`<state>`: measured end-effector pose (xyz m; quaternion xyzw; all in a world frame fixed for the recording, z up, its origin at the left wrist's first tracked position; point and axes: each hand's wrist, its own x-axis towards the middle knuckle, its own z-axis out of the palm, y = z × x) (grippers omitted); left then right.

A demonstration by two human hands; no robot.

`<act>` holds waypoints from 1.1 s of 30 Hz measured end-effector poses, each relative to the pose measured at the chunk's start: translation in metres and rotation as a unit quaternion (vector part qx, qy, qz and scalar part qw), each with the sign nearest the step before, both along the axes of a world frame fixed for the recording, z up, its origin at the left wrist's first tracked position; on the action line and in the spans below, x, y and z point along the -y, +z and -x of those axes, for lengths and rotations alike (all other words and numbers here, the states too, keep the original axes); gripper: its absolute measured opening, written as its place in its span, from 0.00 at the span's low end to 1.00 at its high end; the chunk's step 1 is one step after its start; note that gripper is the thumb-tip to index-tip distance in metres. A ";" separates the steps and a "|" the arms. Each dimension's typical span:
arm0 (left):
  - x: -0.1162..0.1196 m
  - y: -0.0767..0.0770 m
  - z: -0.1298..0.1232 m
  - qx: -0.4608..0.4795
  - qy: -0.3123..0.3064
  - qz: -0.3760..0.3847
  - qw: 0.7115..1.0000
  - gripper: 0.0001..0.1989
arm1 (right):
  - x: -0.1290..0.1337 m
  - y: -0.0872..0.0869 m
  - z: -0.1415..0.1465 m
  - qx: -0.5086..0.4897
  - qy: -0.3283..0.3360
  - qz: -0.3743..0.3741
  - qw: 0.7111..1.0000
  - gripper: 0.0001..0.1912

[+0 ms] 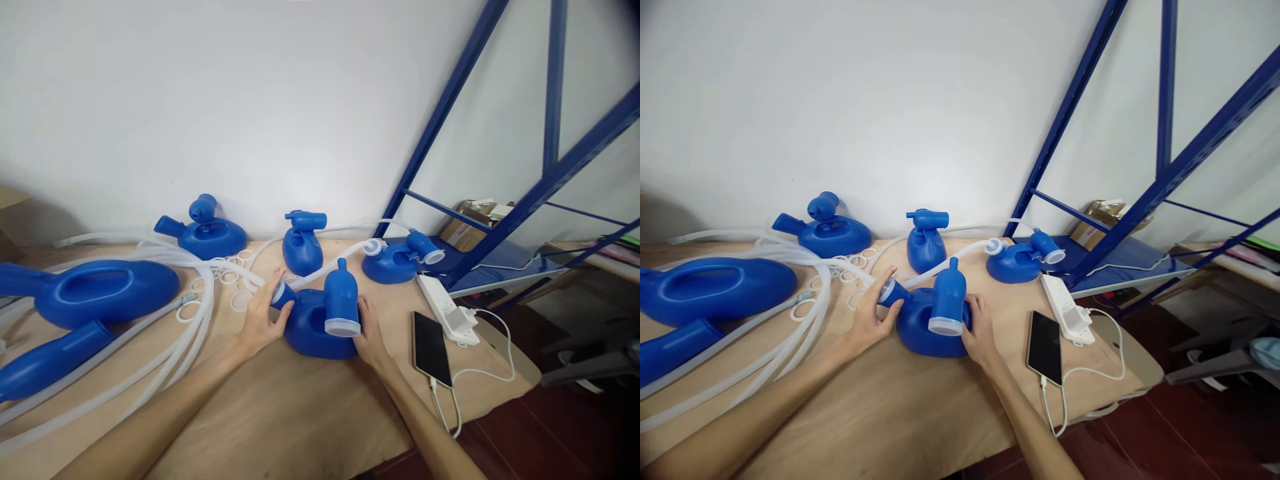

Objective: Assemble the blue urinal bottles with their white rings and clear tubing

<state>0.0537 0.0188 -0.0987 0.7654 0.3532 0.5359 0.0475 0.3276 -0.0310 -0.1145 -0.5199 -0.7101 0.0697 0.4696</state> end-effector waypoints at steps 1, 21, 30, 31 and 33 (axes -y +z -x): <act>0.000 0.001 -0.001 -0.001 -0.001 -0.010 1.000 0.33 | 0.001 0.001 0.000 0.003 0.000 0.007 1.000 0.17; 0.025 0.045 0.014 -0.284 0.088 0.018 0.955 0.32 | -0.001 0.004 -0.002 -0.012 0.020 0.010 1.000 0.13; 0.025 0.092 -0.015 -0.449 0.122 -0.025 0.885 0.15 | -0.001 0.001 -0.004 -0.019 0.029 0.018 0.999 0.17; 0.016 0.087 -0.014 -0.452 0.090 -0.018 0.887 0.14 | -0.001 0.001 -0.004 -0.019 0.030 0.018 0.999 0.17; 0.001 0.078 -0.009 -0.449 0.035 -0.009 0.893 0.12 | -0.001 0.000 -0.004 -0.021 0.034 0.017 0.999 0.17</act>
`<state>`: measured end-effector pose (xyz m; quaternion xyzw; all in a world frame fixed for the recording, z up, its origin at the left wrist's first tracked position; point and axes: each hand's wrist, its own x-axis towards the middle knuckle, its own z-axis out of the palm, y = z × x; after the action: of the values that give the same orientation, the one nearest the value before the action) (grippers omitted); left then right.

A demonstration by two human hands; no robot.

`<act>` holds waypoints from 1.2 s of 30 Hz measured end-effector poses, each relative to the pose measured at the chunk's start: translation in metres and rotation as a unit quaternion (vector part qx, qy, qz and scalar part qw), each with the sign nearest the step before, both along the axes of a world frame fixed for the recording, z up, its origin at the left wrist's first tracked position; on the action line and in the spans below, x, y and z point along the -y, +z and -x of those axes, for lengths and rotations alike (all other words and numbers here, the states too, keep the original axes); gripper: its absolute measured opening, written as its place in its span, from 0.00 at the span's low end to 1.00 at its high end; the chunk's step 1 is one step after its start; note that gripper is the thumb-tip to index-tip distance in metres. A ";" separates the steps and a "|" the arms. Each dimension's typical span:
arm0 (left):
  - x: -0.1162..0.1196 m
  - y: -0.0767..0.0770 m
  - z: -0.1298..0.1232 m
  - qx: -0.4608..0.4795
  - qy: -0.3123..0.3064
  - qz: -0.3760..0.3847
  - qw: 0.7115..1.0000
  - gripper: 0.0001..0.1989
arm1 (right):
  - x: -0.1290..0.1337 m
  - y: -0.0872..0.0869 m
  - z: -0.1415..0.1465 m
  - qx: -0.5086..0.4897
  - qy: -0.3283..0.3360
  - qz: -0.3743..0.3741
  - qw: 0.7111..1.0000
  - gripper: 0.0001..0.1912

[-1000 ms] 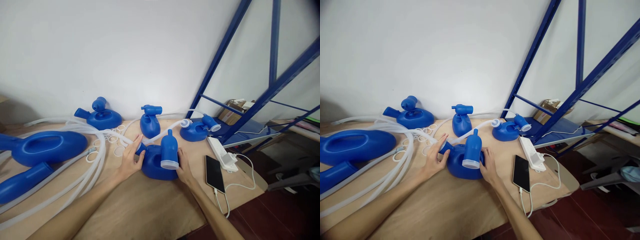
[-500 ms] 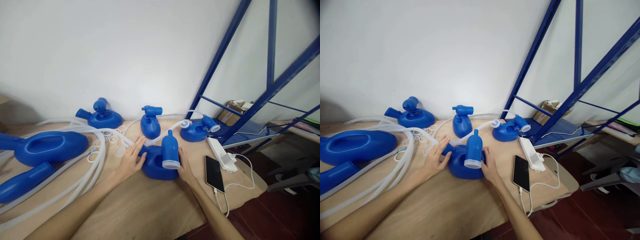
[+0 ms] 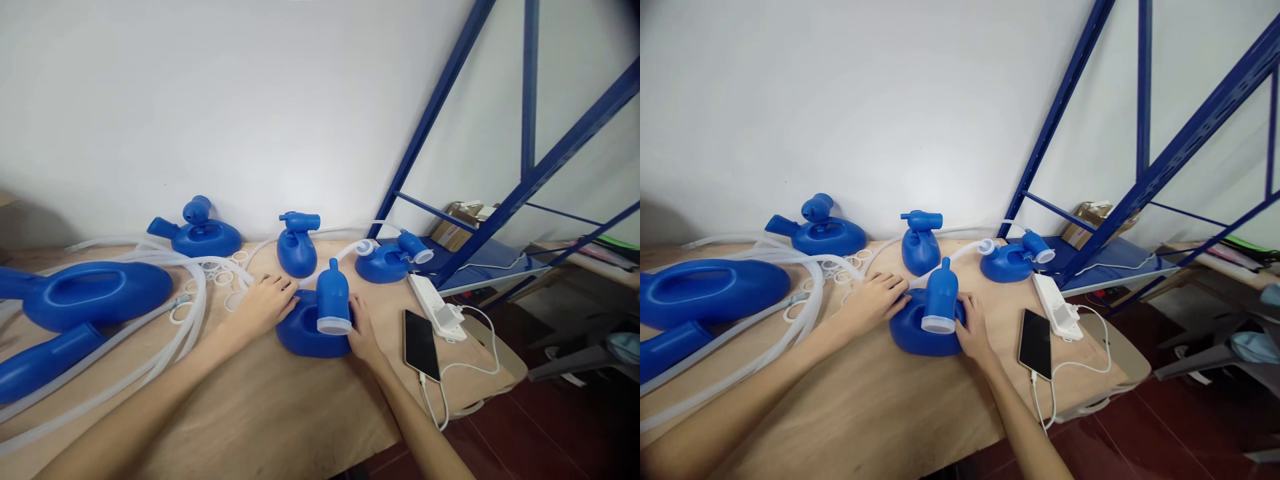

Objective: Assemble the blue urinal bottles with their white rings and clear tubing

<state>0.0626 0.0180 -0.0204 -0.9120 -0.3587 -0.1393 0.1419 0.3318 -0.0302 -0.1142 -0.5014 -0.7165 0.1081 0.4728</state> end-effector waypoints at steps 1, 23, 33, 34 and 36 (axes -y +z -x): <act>-0.005 -0.003 0.003 0.009 -0.021 0.009 1.000 0.11 | 0.000 0.000 0.000 -0.001 0.003 -0.001 1.000 0.17; -0.014 -0.019 0.018 0.062 -0.115 -0.034 0.991 0.14 | 0.000 -0.001 -0.002 -0.012 0.019 0.008 1.000 0.19; -0.017 -0.018 0.011 0.036 -0.097 -0.065 0.993 0.11 | 0.002 -0.002 0.000 -0.012 0.022 0.009 1.000 0.21; -0.018 -0.018 0.012 0.042 -0.109 -0.062 0.991 0.12 | 0.002 -0.002 0.000 -0.013 0.022 0.010 1.000 0.20; -0.018 -0.020 0.014 0.060 -0.125 -0.065 0.988 0.13 | 0.002 -0.001 0.000 -0.016 0.022 0.014 1.000 0.20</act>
<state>0.0484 0.0365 -0.0408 -0.9287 -0.2396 -0.2334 0.1604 0.3320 -0.0319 -0.1156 -0.4899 -0.7182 0.1365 0.4749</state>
